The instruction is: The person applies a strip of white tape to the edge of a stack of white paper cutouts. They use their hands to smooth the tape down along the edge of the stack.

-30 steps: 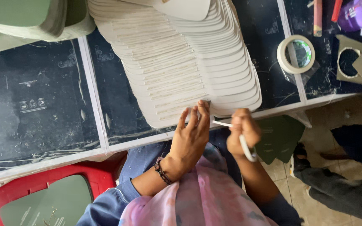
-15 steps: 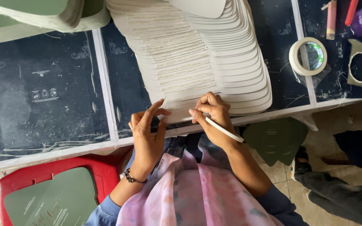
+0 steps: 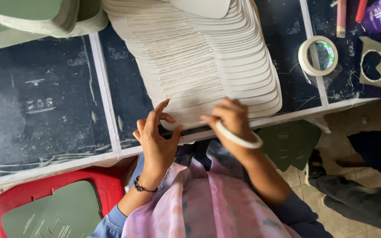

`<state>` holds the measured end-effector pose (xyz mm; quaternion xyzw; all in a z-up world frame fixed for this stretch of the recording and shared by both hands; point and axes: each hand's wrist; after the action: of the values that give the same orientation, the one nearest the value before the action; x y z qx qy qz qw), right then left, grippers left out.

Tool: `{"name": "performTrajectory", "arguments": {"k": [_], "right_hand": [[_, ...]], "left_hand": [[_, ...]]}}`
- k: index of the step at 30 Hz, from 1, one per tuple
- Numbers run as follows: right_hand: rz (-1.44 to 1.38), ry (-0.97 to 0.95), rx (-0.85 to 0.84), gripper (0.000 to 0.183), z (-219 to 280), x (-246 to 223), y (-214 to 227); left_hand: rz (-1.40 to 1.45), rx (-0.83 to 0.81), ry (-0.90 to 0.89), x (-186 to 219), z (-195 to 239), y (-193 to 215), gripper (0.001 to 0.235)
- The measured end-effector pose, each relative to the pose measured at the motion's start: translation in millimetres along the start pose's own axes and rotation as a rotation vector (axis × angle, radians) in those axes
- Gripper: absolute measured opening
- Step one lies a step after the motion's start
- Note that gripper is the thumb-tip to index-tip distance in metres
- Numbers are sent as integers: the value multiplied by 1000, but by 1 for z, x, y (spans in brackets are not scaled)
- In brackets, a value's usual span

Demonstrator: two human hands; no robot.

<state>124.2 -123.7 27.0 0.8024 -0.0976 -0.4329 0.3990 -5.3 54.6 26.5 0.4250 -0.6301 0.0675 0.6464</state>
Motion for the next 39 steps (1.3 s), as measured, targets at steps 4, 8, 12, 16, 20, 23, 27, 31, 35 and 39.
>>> {"name": "performTrajectory", "arguments": {"k": [4,8,12,16,20,23,27,31,35,39], "right_hand": [[-108,-96,69,29,4,28,37],[-67,-96,146,34,9,48,43],[-30,-31,206,43,10,53,33],[41,-31,211,44,17,53,30],[78,5,163,37,19,44,40],[82,118,134,35,15,35,58],[152,282,232,19,20,42,58],[263,396,286,17,18,61,42],[261,385,195,14,7,53,52],[113,131,33,12,5,22,68]], "left_hand": [[25,41,7,-1,6,-5,72],[-83,95,-122,-13,13,-12,58],[-226,245,-469,-24,21,-23,41],[-201,24,-725,-5,24,-41,34],[-238,-155,-805,20,29,-60,55],[-155,-189,-834,17,35,-56,50],[-298,-148,-784,-4,43,-49,67],[-314,-146,-810,3,40,-43,56],[-239,-136,-822,24,29,-44,40],[-257,-106,-785,29,21,-60,49]]}}
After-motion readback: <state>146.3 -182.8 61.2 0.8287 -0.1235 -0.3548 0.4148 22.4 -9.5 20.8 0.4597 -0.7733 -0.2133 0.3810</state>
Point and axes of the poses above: each hand's wrist, its own z-axis away from the middle knuckle, its own y-axis out of the back of the hand, x = y × z, and after that the axes turned 6 degrees about x, right-handed
